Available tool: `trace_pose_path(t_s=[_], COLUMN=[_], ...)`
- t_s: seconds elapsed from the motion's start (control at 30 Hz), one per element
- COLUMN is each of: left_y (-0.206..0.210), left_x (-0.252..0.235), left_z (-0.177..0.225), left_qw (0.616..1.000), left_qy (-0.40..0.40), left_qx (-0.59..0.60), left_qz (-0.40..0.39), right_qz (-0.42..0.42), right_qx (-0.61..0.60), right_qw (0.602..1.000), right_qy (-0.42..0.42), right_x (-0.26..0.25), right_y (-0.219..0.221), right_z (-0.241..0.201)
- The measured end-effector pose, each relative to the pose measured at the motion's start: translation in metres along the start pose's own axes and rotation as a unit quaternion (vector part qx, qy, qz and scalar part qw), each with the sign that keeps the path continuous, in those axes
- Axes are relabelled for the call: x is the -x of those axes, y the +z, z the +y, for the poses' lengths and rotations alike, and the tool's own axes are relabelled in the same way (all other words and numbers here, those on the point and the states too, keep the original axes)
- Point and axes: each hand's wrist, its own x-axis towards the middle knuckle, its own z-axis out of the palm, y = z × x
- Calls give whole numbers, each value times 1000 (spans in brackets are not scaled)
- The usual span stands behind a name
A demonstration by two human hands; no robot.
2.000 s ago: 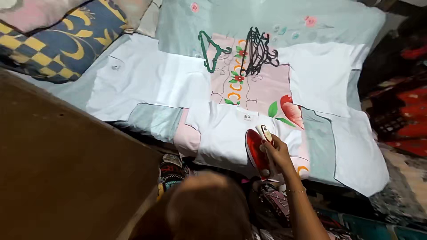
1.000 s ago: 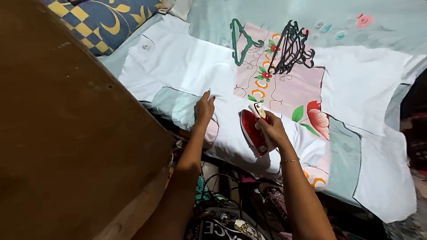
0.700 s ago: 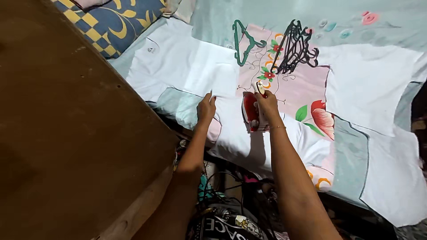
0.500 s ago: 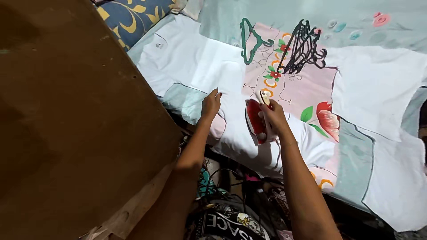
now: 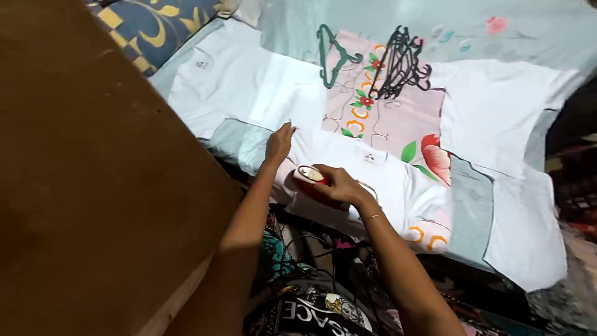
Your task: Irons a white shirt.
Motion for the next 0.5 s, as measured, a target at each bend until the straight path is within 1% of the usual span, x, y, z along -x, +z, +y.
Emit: trace_pose_path(t_s=[0.1, 0.17, 0.27, 0.37, 0.43, 0.5], left_y=[-1, -3, -1, 1, 2, 3], left_x=[1, 1, 0, -1, -1, -1], left_z=[2, 4, 4, 4, 3, 3], left_qw=[1000, 1000, 999, 999, 999, 998], left_qy=[-15, -24, -36, -45, -47, -50], left_qx=[-7, -13, -15, -18, -23, -28], left_qz=[-5, -3, -3, -2, -1, 0], right_qz=[-21, 3, 88, 216, 291, 332], right_qx=[12, 11, 7, -5, -23, -45], right_qw=[1000, 1000, 994, 969, 944, 922], right_qy=[-5, 4, 69, 123, 151, 192], right_x=[10, 29, 72, 102, 106, 95], right_y=[-2, -7, -21, -34, -43, -53], right_z=[4, 16, 43, 73, 85, 86])
